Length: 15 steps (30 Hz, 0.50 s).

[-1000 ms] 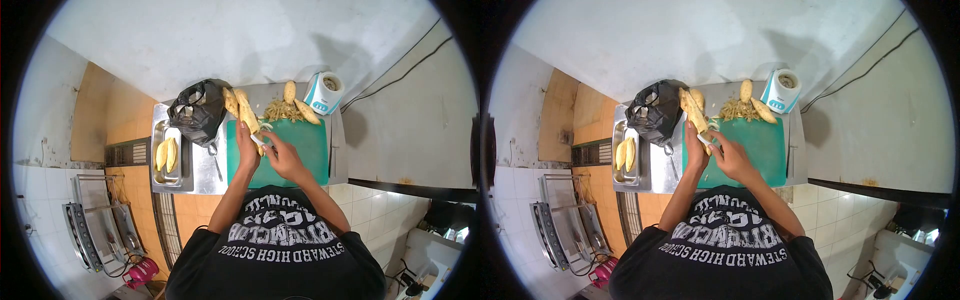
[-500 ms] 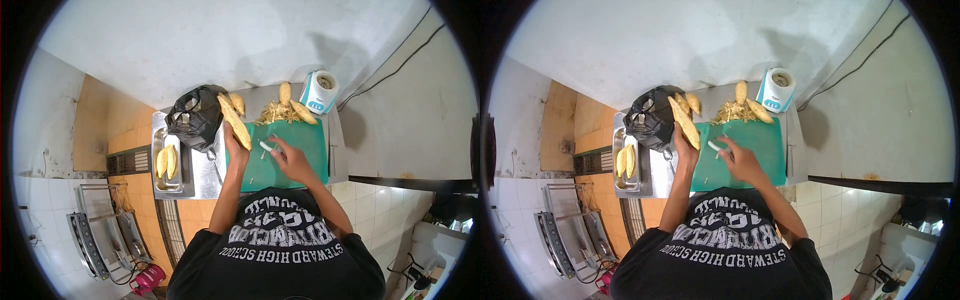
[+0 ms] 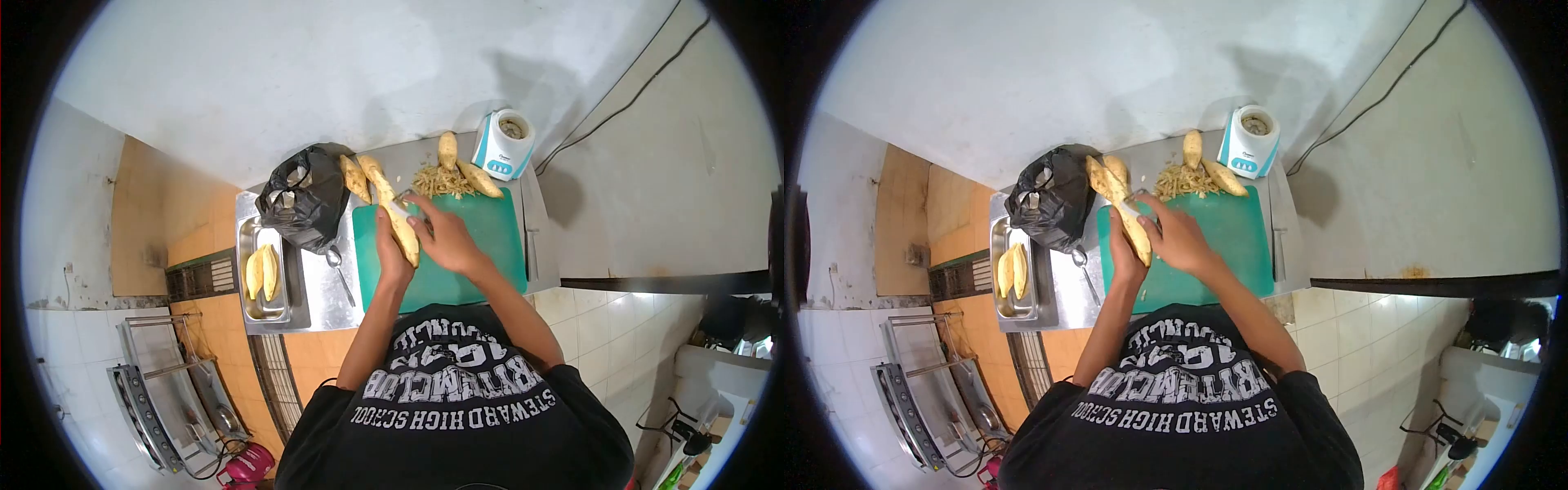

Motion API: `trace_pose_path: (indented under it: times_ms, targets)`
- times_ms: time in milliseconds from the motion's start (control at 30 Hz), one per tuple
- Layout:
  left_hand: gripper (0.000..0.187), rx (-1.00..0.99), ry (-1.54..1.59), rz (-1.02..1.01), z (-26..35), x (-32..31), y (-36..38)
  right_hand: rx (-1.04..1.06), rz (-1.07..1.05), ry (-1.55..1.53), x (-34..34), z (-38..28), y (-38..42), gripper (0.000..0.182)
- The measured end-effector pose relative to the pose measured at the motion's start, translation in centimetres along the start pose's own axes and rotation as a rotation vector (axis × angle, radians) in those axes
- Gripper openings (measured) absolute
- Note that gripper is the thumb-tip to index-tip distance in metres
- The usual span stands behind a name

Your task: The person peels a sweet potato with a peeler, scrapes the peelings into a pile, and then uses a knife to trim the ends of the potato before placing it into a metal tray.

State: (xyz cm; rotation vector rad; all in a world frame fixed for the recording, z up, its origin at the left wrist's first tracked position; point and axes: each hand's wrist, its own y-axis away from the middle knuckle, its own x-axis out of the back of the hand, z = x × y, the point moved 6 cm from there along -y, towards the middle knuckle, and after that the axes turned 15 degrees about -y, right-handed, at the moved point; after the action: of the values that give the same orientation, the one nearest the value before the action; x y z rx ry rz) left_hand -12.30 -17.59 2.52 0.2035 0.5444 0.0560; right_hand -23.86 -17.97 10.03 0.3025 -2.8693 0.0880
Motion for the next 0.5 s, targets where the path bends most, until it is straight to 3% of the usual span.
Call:
trace_pose_path:
  times_ms: [100, 167, 267, 433, 500]
  targets:
    - [0.045, -0.027, -0.012, 0.144, -0.1, 1.9, -0.9, -0.093, -0.081, 0.011, -0.4, 1.1, 2.7, 0.040]
    - [0.046, -0.022, 0.051, 0.163, 0.5, 2.5, -1.1, -0.079, -0.134, 0.026, -0.7, 2.0, 4.9, 0.040]
    - [0.045, 0.035, 0.057, 0.360, 1.8, 3.4, -1.4, -0.068, -0.177, 0.023, -0.7, 4.5, 7.0, 0.041]
    - [0.043, -0.009, -0.003, 0.241, 0.3, 3.5, -1.6, -0.003, -0.037, -0.032, 1.8, 1.0, 4.3, 0.042]
    - [0.044, 0.015, -0.100, 0.143, 0.2, 1.7, -0.6, -0.133, -0.037, -0.010, 2.5, -1.1, 1.8, 0.042]
